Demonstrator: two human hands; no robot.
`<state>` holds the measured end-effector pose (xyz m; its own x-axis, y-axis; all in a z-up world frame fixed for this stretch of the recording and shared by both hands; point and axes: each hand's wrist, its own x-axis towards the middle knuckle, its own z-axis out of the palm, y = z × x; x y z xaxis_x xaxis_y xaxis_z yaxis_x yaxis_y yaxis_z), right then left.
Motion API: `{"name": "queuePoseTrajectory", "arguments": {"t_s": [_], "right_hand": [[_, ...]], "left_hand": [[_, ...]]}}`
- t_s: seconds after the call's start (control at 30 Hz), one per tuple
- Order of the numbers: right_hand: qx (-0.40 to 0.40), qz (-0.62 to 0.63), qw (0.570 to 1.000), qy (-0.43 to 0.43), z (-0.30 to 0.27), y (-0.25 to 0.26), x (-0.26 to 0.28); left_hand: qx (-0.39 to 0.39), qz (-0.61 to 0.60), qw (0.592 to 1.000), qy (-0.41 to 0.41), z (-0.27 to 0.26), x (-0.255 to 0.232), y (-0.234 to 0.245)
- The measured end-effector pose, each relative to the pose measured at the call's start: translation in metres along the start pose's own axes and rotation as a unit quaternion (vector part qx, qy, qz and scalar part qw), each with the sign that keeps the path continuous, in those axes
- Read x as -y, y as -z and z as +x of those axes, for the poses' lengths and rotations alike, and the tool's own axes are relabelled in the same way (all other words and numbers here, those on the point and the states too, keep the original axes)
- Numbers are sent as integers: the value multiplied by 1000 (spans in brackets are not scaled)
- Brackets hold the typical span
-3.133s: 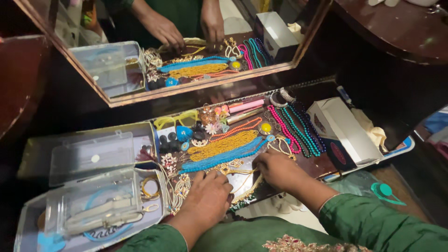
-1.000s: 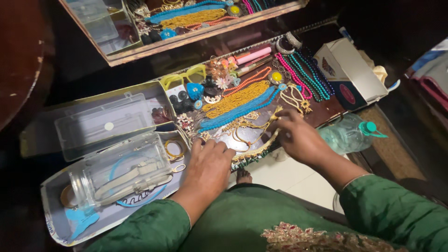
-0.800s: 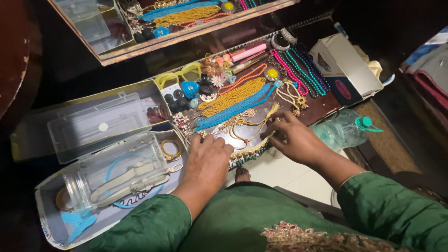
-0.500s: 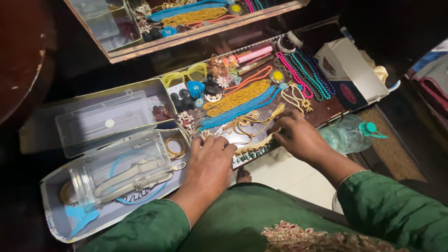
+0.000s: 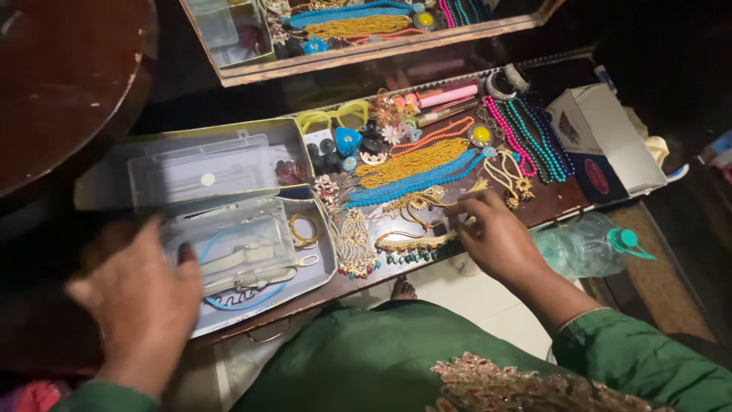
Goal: The person arranges multiple necklaces and a decorative headpiece on a vanity table. They handle beaded necklaces in various colors and a gold headpiece, placing them neatly on the surface and into a clear plastic case.
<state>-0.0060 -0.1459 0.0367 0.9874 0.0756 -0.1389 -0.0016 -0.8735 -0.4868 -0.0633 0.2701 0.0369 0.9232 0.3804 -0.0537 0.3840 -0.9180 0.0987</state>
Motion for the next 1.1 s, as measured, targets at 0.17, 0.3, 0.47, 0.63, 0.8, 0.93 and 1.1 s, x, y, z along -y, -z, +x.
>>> {"name": "queuePoseTrajectory", "arguments": {"t_s": [0.17,0.3,0.47,0.63,0.8,0.93,1.1], "right_hand": [[39,-4,998,43,-1,-5,-9],[69,-13,995,72,0,-10,-18],[99,-34,993,54,-4,-14,-22],[105,-52,992,37,-2,-11,-20],[86,-38,994,62,-1,-9,-18],[46,19,997,58,5,-6,-20],[-2,64,996,57,17,9,-15]], "left_hand": [[5,12,998,61,-14,29,-5],[14,-12,996,93,-8,28,-17],[134,-35,977,160,11,36,-30],[85,-120,970,195,18,42,-37],[17,-243,953,178,14,25,-20],[4,-366,914,176,-2,-6,-8],[6,-449,878,165,-5,-29,-9]]}}
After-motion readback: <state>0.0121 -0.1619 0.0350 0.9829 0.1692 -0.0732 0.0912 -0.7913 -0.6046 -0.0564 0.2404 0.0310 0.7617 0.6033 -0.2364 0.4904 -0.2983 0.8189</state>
